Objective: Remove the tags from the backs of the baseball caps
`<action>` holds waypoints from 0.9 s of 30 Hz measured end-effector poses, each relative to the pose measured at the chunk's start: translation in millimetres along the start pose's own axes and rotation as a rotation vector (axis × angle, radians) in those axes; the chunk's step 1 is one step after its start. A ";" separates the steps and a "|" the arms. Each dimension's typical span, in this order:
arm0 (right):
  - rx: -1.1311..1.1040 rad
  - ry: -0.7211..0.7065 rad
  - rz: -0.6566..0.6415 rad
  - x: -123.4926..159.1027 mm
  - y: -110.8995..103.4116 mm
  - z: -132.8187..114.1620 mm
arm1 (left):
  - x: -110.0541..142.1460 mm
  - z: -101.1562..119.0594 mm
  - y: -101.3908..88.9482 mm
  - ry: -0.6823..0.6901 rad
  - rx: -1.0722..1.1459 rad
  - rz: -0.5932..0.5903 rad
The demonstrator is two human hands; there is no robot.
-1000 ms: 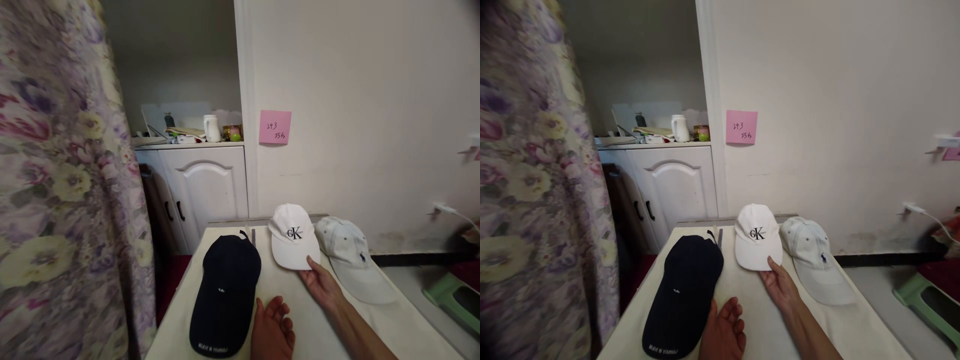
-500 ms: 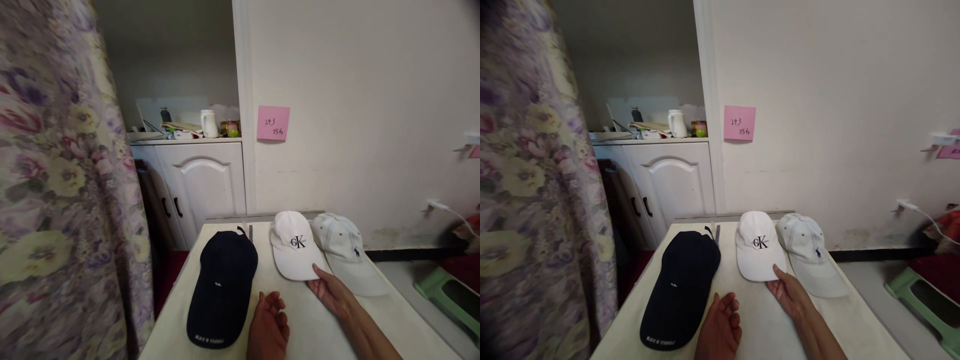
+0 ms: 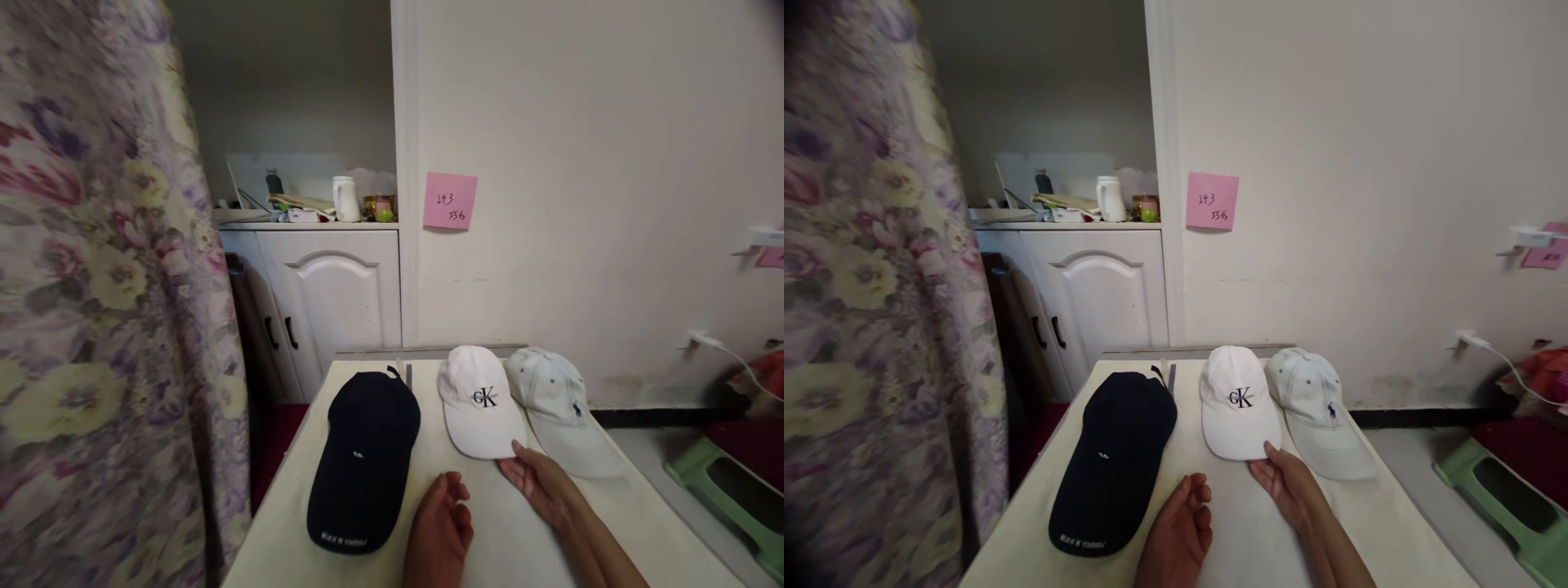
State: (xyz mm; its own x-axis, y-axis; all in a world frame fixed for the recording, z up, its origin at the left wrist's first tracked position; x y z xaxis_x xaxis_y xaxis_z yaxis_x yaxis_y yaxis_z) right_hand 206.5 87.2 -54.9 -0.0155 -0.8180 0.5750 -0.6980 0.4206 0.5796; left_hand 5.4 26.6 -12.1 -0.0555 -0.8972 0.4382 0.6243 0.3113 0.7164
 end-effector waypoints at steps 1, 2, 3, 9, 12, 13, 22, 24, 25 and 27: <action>0.000 -0.003 0.005 1.5 -0.8 0.8 | 0.5 -0.6 -0.5 0.003 -0.003 -0.001; 0.003 -0.003 0.011 2.7 -1.2 1.3 | 1.2 -1.1 -1.0 0.007 -0.006 -0.004; 0.007 -0.001 0.018 3.5 -1.2 1.6 | 2.1 -1.5 -1.4 0.012 -0.008 -0.010; 0.059 0.036 0.063 3.3 3.3 0.9 | 6.1 -0.4 -2.1 0.049 -0.003 -0.060; 0.078 0.041 0.068 4.7 4.1 0.7 | 5.3 -0.1 -2.4 0.050 0.003 -0.059; 0.082 0.040 0.068 5.5 3.9 0.7 | 5.0 0.0 -2.5 0.051 0.005 -0.059; 0.109 0.000 0.077 10.8 -0.5 -1.2 | 5.8 0.5 -3.2 0.052 0.006 -0.066; 0.122 -0.010 0.084 10.2 -1.0 -1.7 | 5.9 0.4 -2.9 0.050 0.003 -0.065; 0.134 -0.012 0.088 9.9 -1.0 -1.8 | 5.9 0.4 -2.7 0.050 0.001 -0.065; 0.167 -0.010 0.095 9.7 -0.8 -1.8 | 5.8 0.5 -2.2 0.049 -0.004 -0.064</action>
State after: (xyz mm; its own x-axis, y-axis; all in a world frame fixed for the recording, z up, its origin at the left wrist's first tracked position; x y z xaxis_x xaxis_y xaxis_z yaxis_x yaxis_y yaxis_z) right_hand 208.1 79.6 -48.7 -0.0932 -0.7819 0.6164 -0.8022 0.4257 0.4186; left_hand 3.4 20.9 -11.0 -0.0578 -0.9294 0.3644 0.6238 0.2513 0.7401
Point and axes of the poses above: each hand's wrist, its own x-axis away from the middle knuckle, its own y-axis out of the palm, z = x × y, the point moved 1 cm from there along -x, towards the middle knuckle, and after that the axes turned 9 degrees about y, right-handed, at the moved point
